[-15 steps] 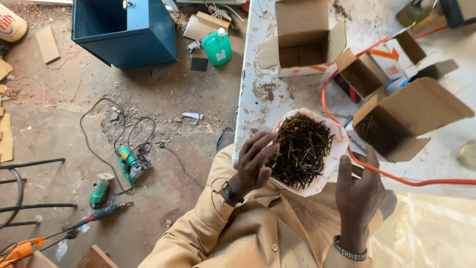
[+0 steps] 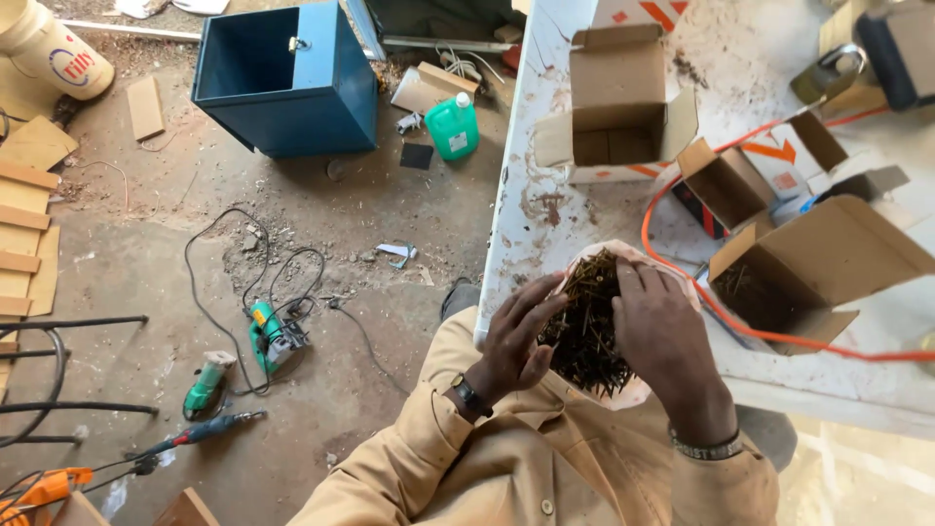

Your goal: Sorting through a container of small metal fasteners on a workbench

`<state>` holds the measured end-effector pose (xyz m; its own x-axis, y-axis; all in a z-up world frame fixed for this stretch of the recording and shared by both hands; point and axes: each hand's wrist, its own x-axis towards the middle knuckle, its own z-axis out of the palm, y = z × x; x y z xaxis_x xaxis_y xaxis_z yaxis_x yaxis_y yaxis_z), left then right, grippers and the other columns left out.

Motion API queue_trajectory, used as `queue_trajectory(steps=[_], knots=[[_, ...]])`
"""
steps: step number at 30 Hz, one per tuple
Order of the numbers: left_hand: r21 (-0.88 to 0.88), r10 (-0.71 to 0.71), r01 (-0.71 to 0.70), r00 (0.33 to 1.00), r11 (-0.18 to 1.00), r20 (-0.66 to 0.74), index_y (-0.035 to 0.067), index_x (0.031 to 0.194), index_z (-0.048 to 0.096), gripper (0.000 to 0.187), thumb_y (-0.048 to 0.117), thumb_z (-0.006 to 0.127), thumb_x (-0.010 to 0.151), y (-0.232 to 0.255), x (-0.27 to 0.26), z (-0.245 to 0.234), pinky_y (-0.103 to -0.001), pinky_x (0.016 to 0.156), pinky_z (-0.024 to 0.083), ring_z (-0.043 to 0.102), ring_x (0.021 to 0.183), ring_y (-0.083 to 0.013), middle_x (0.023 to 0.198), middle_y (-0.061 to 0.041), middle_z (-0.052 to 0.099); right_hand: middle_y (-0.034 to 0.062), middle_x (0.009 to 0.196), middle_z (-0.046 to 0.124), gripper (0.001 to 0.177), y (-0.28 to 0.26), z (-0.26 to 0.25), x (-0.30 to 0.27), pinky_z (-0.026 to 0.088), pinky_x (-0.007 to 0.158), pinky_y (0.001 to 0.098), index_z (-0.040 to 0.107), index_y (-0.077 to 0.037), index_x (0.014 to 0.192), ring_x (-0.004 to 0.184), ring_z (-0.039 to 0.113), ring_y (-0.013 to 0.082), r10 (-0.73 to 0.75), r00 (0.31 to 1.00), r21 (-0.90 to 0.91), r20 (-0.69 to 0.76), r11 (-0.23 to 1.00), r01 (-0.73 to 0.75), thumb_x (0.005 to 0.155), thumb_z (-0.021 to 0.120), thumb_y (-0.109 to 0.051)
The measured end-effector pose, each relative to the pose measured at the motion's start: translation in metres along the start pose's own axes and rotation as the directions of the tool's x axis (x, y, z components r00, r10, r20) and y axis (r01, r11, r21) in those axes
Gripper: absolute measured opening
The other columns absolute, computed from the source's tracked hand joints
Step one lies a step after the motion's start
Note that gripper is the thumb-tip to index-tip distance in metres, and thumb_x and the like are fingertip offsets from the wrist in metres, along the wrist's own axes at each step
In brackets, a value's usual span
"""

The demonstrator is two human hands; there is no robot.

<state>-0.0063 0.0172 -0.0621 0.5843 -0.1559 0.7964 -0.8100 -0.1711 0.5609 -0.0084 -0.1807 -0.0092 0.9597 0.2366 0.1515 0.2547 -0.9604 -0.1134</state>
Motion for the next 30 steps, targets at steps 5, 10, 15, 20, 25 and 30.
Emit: queue_trajectory(steps=[5,10,15,20,25,30], knots=[[0.110,0.007,-0.003,0.999,0.994,-0.038,-0.006,0.125,0.065,0.069,0.048,0.026,0.109,-0.003,-0.006,0.003,-0.052,0.099,0.053,0.064,0.123,-0.0466,0.137,-0.029,0.062,0.0173,0.121,0.065,0.054,-0.004,-0.005,-0.011,0.061,0.081,0.0496,0.061,-0.006,0.137,0.105,0.066,0.0411,-0.013,0.999,-0.016,0.053,1.000,0.014,0.086,0.060,-0.021],[0.143,-0.067,0.061,0.997,0.988,0.038,-0.003,0.130,0.055,0.063,0.047,0.021,0.114,0.006,-0.007,-0.004,-0.056,0.107,0.056,0.065,0.126,-0.0458,0.143,-0.029,0.055,0.0081,0.106,0.066,0.041,-0.019,-0.038,-0.044,0.051,0.085,0.0455,0.065,-0.006,0.131,0.094,0.059,0.0316,-0.072,0.990,0.092,0.125,0.994,0.061,0.092,0.056,-0.013],[0.100,-0.085,0.079,0.994,0.992,0.064,-0.003,0.132,0.055,0.062,0.047,0.023,0.114,0.005,-0.006,-0.005,-0.056,0.107,0.055,0.063,0.127,-0.0482,0.143,-0.031,0.054,0.0013,0.112,0.071,0.029,-0.021,-0.045,-0.058,0.055,0.080,0.0419,0.071,-0.017,0.117,0.097,0.066,0.0261,-0.108,0.975,0.150,0.194,0.986,0.079,0.088,0.067,-0.021],[0.102,-0.081,0.076,0.996,0.992,0.047,0.000,0.135,0.055,0.060,0.047,0.025,0.114,0.004,-0.008,-0.004,-0.054,0.104,0.057,0.065,0.126,-0.0451,0.143,-0.028,0.056,-0.0016,0.107,0.077,0.029,-0.007,-0.059,-0.044,0.059,0.069,0.0393,0.074,-0.020,0.115,0.095,0.074,0.0205,0.001,0.996,0.231,0.093,0.973,-0.022,0.089,0.066,-0.010],[0.095,-0.077,0.073,0.996,0.993,0.040,0.001,0.136,0.055,0.058,0.047,0.027,0.114,0.001,-0.008,-0.001,-0.053,0.100,0.059,0.066,0.126,-0.0439,0.144,-0.026,0.056,-0.0067,0.107,0.075,0.028,0.014,-0.031,-0.016,0.053,0.054,0.0420,0.077,-0.027,0.118,0.080,0.071,0.0267,0.082,0.997,0.005,-0.009,0.997,-0.082,0.094,0.068,-0.015],[0.098,-0.029,0.033,0.998,0.995,-0.051,-0.002,0.126,0.067,0.065,0.049,0.030,0.108,0.000,-0.002,0.001,-0.043,0.081,0.057,0.069,0.109,-0.0436,0.131,-0.027,0.065,-0.0051,0.104,0.067,0.018,0.017,0.002,-0.006,0.063,0.077,0.0440,0.070,-0.023,0.101,0.106,0.066,0.0222,0.117,0.978,-0.151,0.175,0.984,-0.091,0.092,0.067,-0.037]])
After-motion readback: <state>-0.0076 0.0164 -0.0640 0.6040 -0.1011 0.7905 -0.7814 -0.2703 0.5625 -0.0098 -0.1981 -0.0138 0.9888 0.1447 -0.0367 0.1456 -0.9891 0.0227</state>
